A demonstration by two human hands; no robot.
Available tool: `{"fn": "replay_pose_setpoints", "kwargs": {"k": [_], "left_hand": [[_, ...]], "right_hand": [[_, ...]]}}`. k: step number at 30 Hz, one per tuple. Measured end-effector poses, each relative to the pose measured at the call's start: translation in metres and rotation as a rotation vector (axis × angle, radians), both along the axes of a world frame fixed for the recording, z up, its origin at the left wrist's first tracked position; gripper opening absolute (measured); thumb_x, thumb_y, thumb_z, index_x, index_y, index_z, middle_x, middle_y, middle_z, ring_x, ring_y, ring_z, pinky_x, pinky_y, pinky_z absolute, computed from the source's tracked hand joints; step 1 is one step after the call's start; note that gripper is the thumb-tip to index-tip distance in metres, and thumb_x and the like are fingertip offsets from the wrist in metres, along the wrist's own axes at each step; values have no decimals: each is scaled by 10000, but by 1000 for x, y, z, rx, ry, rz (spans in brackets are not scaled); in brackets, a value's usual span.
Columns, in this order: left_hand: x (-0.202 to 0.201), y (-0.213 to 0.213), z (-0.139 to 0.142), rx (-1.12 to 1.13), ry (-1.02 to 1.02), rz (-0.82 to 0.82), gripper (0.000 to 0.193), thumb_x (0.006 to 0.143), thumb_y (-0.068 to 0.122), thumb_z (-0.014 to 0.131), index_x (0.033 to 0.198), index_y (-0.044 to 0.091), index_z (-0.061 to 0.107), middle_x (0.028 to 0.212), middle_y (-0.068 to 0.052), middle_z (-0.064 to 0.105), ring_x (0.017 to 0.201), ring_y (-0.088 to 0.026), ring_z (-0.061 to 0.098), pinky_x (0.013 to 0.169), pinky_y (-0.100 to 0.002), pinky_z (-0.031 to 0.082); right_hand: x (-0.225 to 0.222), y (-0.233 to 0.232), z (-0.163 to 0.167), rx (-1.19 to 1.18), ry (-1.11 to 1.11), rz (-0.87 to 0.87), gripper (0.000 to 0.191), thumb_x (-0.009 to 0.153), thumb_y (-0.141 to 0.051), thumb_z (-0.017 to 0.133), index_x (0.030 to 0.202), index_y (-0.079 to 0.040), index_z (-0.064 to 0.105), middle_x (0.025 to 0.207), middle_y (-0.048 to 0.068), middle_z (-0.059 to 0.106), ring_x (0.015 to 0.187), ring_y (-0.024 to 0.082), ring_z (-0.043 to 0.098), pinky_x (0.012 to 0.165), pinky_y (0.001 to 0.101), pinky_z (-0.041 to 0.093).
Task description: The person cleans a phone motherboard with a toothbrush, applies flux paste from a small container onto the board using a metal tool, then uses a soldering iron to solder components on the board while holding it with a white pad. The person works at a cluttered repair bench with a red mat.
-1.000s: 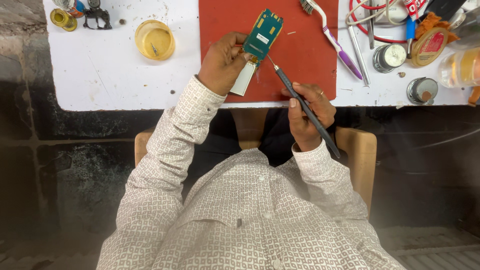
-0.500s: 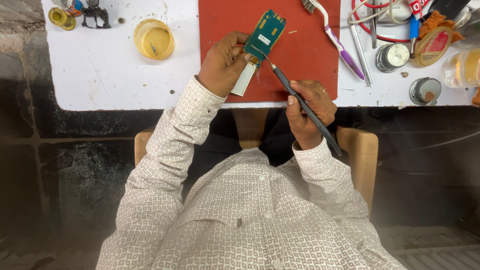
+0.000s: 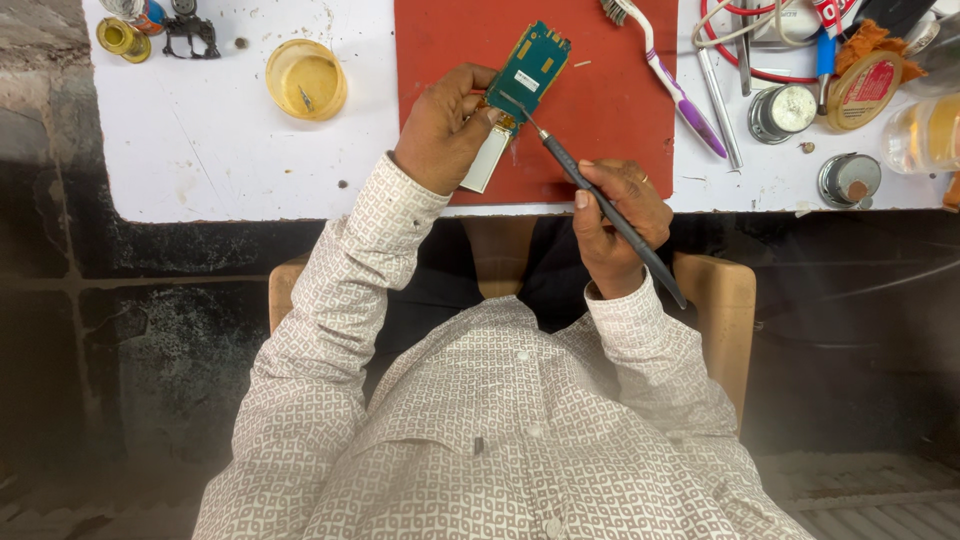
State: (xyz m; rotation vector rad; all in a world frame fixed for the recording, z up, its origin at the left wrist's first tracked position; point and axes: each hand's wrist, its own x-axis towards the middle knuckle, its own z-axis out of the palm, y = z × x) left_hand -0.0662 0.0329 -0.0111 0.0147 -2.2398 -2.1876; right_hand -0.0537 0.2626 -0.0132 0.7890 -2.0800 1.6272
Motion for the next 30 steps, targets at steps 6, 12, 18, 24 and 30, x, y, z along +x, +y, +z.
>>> {"fn": "replay_pose_setpoints", "kwargs": {"k": [6,12,18,24,30], "left_hand": [[0,-1,-1,-16,9,-3,205,1019,-3,552,1222,-20,560,970,-122,789,821,-118,754,725,-254,612],[1,0,-1,6,1,-6,208,1018,-7,549,1225,-24,561,978,-125,787,833,-117,748,731,-253,607],[0,0,0,21,6,-14,200,1021,-7,549,1220,-25,564,1002,-128,784,862,-121,753,748,-255,614],[0,-1,-1,28,17,-15,202,1020,-9,552,1221,-29,561,1015,-136,782,879,-124,755,759,-257,615],[0,-1,-2,21,6,-16,202,1017,-12,544,1218,-31,562,1005,-133,779,855,-122,750,742,-257,614]], "right_hand": [[-1,0,-1,-19,5,25,204,1018,-153,702,1123,21,718,963,136,743,898,226,720,804,310,586],[-2,1,-1,-32,-19,26,215,994,-147,714,1117,29,724,949,137,743,841,199,693,770,298,568],[-2,1,-1,-39,-32,30,217,1003,-150,712,1119,32,717,964,142,747,877,217,712,796,306,579],[-2,1,0,-31,0,40,210,1024,-151,708,1136,27,715,971,134,746,920,222,719,783,286,580],[-2,0,0,-20,-21,19,218,996,-146,713,1116,36,722,909,123,733,841,199,701,751,289,557]]}}
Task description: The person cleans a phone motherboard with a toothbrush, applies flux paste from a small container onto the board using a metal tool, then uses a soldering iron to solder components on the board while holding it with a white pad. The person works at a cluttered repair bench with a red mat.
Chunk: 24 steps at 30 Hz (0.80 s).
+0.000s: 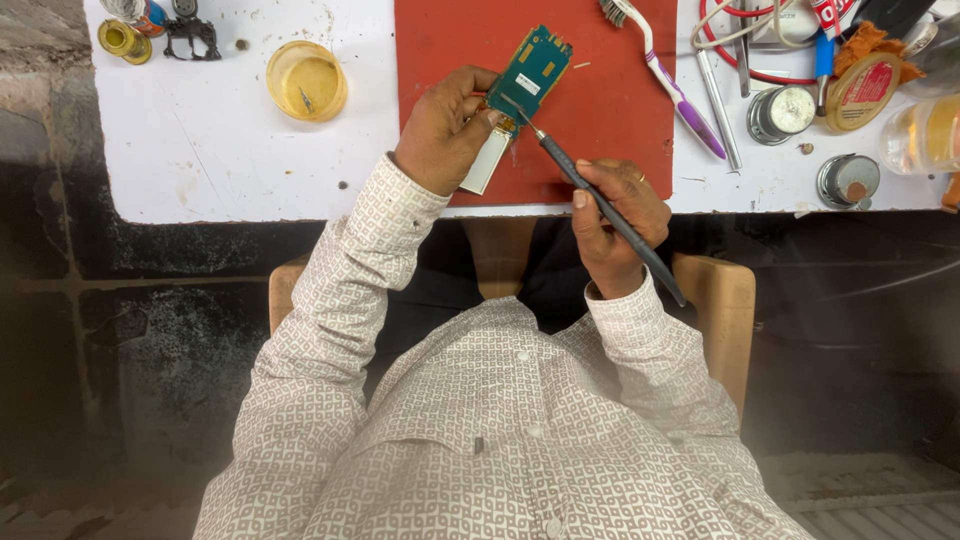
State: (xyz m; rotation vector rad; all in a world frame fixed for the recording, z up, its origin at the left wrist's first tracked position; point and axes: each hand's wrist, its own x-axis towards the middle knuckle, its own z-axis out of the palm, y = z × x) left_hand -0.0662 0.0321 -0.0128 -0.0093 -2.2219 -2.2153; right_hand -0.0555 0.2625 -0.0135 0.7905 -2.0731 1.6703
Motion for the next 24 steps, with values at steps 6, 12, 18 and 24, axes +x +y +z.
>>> {"fn": "replay_pose_setpoints", "kwargs": {"k": [6,12,18,24], "left_hand": [[0,0,-1,7,17,-1,200,1021,-14,544,1219,-34,561,1019,-133,775,877,-122,748,759,-257,613],[0,0,2,-18,5,0,203,1017,-10,546,1218,-30,566,1013,-134,781,876,-125,753,758,-254,612],[1,1,2,-6,7,-3,204,1016,-11,546,1219,-32,563,1030,-135,779,902,-129,758,778,-256,616],[0,1,3,12,11,-7,207,1015,-18,545,1221,-35,562,1035,-139,776,909,-131,753,785,-259,611]], "right_hand": [[0,0,0,3,20,20,217,1033,-159,703,1137,31,715,963,133,742,888,207,713,755,275,569],[-1,0,-1,-2,-3,19,226,1013,-153,707,1121,45,714,934,132,737,827,185,693,736,278,555],[0,-2,1,-5,-3,19,224,1017,-150,706,1123,47,711,940,133,730,850,196,690,772,295,556],[0,-3,4,-3,15,22,213,1032,-149,705,1128,41,712,943,129,735,878,205,702,774,282,561]]}}
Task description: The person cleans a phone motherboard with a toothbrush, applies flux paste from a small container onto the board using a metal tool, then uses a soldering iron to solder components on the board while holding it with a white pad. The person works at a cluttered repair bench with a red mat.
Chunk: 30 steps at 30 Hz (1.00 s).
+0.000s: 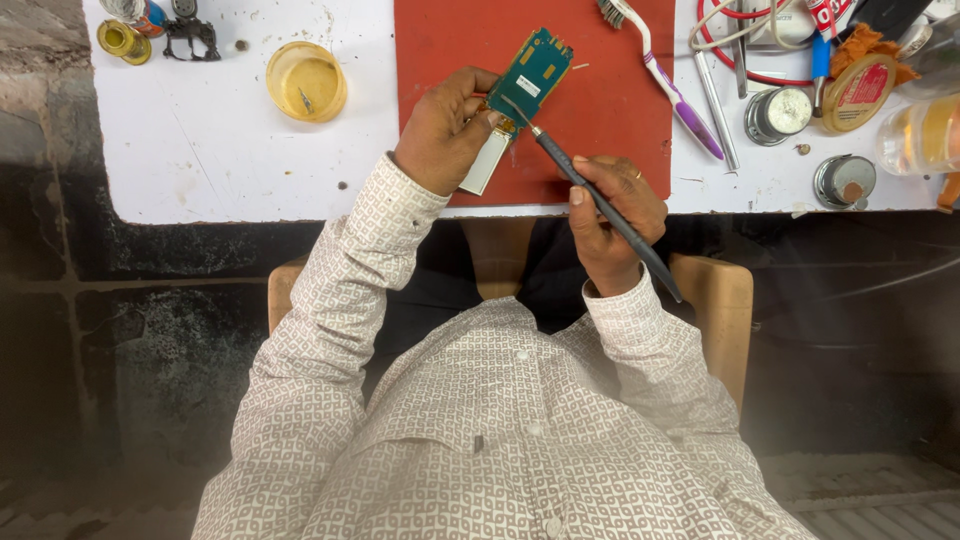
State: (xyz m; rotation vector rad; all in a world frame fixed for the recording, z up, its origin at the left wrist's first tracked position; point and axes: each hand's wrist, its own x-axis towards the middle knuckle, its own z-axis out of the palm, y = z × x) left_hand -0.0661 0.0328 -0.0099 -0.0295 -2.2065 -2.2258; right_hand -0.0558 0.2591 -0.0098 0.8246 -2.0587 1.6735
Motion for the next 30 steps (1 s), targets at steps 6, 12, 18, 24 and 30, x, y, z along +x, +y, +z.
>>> {"fn": "replay_pose_setpoints", "kwargs": {"k": [6,12,18,24,30], "left_hand": [[1,1,3,-42,-10,8,201,1012,-9,549,1210,-33,570,1016,-133,779,891,-128,754,768,-257,609],[1,1,4,-22,4,6,201,1012,-16,550,1210,-35,571,1023,-131,775,906,-130,749,780,-259,607],[1,0,3,0,3,-3,207,1014,-18,543,1218,-36,571,1035,-135,772,913,-131,747,788,-259,608],[2,1,2,5,11,2,214,1012,-19,545,1224,-35,571,1046,-136,772,922,-129,745,792,-256,603],[2,-1,3,-38,16,7,203,1013,-14,553,1214,-28,575,1020,-127,778,895,-125,746,773,-258,602]], "right_hand": [[0,0,-1,-4,-29,-20,214,1015,-156,706,1117,32,717,944,140,733,834,193,683,759,288,546],[-1,-1,-2,26,-21,-34,214,1025,-172,707,1121,20,721,969,139,744,845,191,701,760,286,563],[-1,-1,-1,18,-16,-31,224,1042,-180,703,1137,23,717,990,142,745,869,201,704,738,272,564],[-1,-1,1,26,-30,-30,227,1020,-163,705,1128,37,716,970,139,740,840,196,679,771,294,543],[-1,-2,2,12,-6,-9,223,1034,-166,705,1135,32,716,973,132,744,895,213,705,772,288,558]]}}
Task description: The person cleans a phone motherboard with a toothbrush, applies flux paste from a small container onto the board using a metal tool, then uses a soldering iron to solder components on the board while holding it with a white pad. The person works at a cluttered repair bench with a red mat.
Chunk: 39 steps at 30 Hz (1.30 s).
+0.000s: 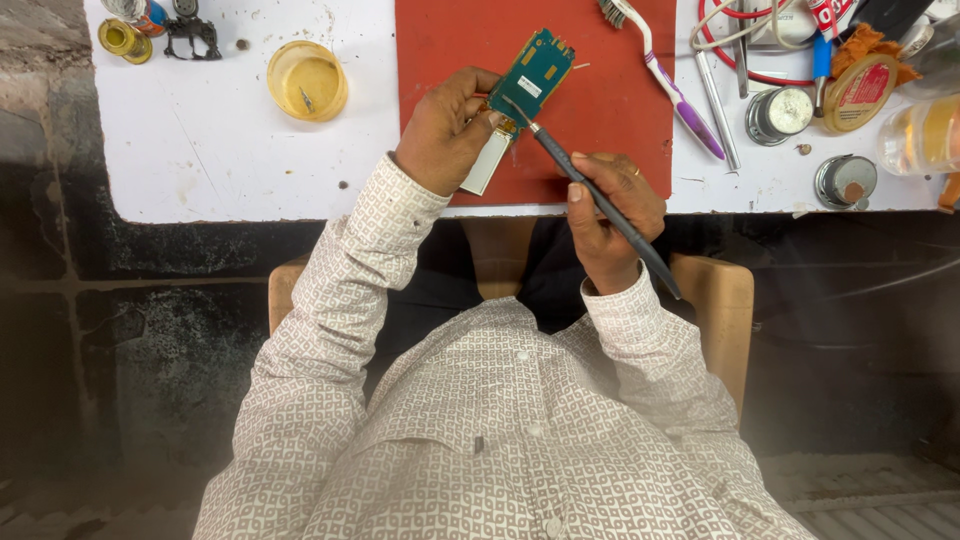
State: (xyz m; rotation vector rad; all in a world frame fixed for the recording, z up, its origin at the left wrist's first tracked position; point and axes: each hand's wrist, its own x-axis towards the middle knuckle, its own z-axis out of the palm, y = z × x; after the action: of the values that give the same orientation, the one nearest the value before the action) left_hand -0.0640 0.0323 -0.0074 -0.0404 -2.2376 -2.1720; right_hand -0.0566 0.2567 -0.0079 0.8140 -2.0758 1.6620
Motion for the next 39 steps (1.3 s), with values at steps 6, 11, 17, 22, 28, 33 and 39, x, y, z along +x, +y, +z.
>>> {"fn": "replay_pose_setpoints", "kwargs": {"k": [6,11,17,22,28,33,39], "left_hand": [[0,0,-1,-10,8,0,200,1019,-8,558,1217,-26,577,1019,-125,778,899,-127,748,778,-261,604],[0,-1,-2,6,-6,-3,204,1018,-10,551,1221,-29,572,1030,-128,776,906,-131,748,781,-263,606],[-1,0,-1,28,-19,-5,209,1013,-12,547,1220,-34,568,1034,-136,772,907,-137,749,779,-262,610],[0,1,0,31,-6,-3,213,1015,-18,546,1226,-33,571,1053,-139,775,935,-138,760,800,-260,618],[0,0,1,16,-10,-10,212,1012,-17,545,1222,-31,572,1034,-140,775,905,-138,759,777,-262,615],[0,0,0,9,-10,-3,204,1018,-18,550,1220,-33,572,1022,-141,774,893,-143,752,771,-264,611],[-1,1,-1,21,-11,-6,204,1018,-11,545,1220,-33,566,1033,-130,776,923,-138,762,792,-261,620]], "right_hand": [[-1,-2,1,12,6,22,236,1016,-176,710,1114,39,709,943,132,735,859,214,702,781,309,561],[-1,-2,2,12,9,23,231,1035,-171,701,1131,38,707,972,137,736,892,224,706,774,302,566],[-1,-4,3,2,5,24,223,1030,-159,700,1133,37,708,969,139,735,902,229,709,785,305,563],[-2,-4,4,-7,-12,15,221,1017,-161,700,1119,35,712,972,147,742,884,221,707,795,308,567],[-1,-4,5,8,-10,6,219,1029,-161,699,1128,34,712,993,149,736,919,239,712,828,321,573],[-2,-4,4,0,5,27,224,1024,-158,706,1131,39,710,990,151,736,904,238,707,826,330,567],[-2,-4,1,-18,-8,24,220,1006,-150,716,1129,33,717,973,148,740,867,216,704,792,311,569]]}}
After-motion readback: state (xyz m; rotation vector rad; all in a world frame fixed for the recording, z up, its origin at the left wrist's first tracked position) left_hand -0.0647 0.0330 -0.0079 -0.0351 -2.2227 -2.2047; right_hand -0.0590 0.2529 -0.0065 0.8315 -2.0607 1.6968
